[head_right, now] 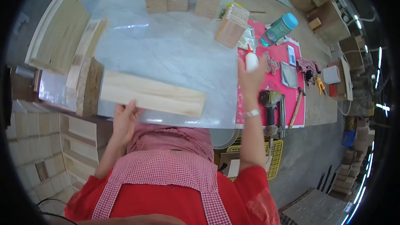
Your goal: Assembling small wooden boxes using wood glue and a pneumatic nailer.
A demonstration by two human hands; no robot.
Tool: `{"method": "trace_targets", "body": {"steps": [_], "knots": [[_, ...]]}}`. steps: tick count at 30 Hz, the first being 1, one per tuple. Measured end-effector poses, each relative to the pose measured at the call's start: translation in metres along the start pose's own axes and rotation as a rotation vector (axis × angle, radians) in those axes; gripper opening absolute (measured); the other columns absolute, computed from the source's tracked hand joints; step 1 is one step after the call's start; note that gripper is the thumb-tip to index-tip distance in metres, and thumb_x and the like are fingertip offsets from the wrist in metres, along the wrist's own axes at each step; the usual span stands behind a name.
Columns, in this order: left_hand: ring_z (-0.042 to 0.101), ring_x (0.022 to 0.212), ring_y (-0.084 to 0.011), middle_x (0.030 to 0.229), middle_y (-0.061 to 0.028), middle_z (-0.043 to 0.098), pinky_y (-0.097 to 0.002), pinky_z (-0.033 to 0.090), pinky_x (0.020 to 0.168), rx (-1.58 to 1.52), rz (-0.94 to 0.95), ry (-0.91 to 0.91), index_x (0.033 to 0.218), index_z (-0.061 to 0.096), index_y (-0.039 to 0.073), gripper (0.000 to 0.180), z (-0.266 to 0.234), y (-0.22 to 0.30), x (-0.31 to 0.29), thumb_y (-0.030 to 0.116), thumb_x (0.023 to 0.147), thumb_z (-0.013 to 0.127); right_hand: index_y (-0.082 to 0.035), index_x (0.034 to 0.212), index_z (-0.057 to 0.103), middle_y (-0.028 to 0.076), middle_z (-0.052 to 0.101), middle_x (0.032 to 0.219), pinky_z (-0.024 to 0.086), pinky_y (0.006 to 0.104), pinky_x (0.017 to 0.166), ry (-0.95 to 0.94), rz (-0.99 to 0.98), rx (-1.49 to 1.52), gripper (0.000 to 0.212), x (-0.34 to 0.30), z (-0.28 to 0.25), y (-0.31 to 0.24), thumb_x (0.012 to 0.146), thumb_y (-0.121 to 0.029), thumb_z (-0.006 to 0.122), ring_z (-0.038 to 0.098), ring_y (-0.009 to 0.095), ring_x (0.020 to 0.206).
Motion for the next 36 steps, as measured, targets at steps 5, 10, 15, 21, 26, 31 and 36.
{"method": "trace_targets", "body": {"steps": [5,10,15,21,26,31,36], "knots": [[0.057,0.116,-0.0208,0.13,-0.0083,0.056,-0.0409,0.052,0.092,0.006,-0.066,0.037,0.133,0.047,0.007,0.036,-0.014,-0.012,-0.013,0.013,0.1,0.059,0.013,0.128,0.049,0.031,0.058,0.123,0.044,0.0459,0.101,0.0,0.378,-0.095,0.099,0.031,0.117,-0.016,0.064,-0.055,0.083,0.055,0.044,0.118],[0.066,0.103,-0.022,0.119,-0.011,0.064,-0.0388,0.056,0.083,0.073,-0.227,-0.076,0.129,0.05,0.005,0.034,-0.024,-0.023,-0.024,0.014,0.098,0.061,0.011,0.148,0.019,0.031,0.038,0.147,0.033,0.0431,0.113,0.104,0.443,-0.087,0.111,0.025,0.139,-0.032,0.07,-0.033,0.085,0.04,0.041,0.137],[0.068,0.088,-0.0197,0.109,-0.0122,0.067,-0.0293,0.056,0.072,0.517,-0.364,-0.512,0.123,0.057,0.003,0.029,0.012,-0.027,-0.035,0.01,0.096,0.063,0.01,0.149,0.017,0.031,0.036,0.147,0.031,0.043,0.114,0.107,0.416,-0.011,0.109,0.023,0.118,-0.023,0.071,-0.025,0.083,0.037,0.041,0.137],[0.058,0.113,-0.0326,0.123,-0.0195,0.06,-0.0491,0.044,0.097,1.398,0.883,-0.871,0.121,0.059,0.002,0.055,0.138,0.004,-0.033,0.022,0.075,0.082,0.006,0.145,0.023,0.026,0.046,0.132,0.036,0.045,0.108,0.121,0.301,0.136,0.101,-0.023,0.052,-0.04,0.068,-0.019,0.085,0.045,0.042,0.127],[0.048,0.123,-0.0361,0.134,-0.0185,0.052,-0.0508,0.034,0.104,1.745,0.962,-0.814,0.133,0.053,0.002,0.088,0.169,-0.048,0.001,0.046,0.064,0.085,0.001,0.123,0.053,0.022,0.058,0.098,0.048,0.0451,0.08,0.074,0.241,0.283,0.054,-0.122,0.004,-0.019,0.076,-0.009,0.078,0.059,0.042,0.093],[0.051,0.111,-0.0332,0.122,-0.0156,0.055,-0.0502,0.038,0.095,1.899,0.902,-0.906,0.133,0.052,0.005,0.106,0.179,-0.058,0.0,0.061,0.051,0.087,-0.002,0.112,0.064,0.018,0.059,0.086,0.049,0.0436,0.069,0.009,0.209,0.282,0.03,-0.18,-0.041,-0.021,0.084,-0.01,0.069,0.062,0.04,0.079],[0.052,0.106,-0.0315,0.114,-0.0144,0.056,-0.0481,0.039,0.091,1.922,0.855,-0.857,0.131,0.055,0.007,0.101,0.18,-0.073,-0.003,0.058,0.05,0.088,0.001,0.103,0.063,0.018,0.059,0.085,0.049,0.0426,0.064,-0.101,0.177,0.256,0.024,-0.186,-0.056,-0.029,0.085,-0.013,0.07,0.063,0.039,0.076]]}}
Point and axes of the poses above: each hand's wrist, its own x-axis towards the middle knuckle, its own z-axis out of the palm, y = z × x, the point moved 7 cm from there along x, towards the middle knuckle
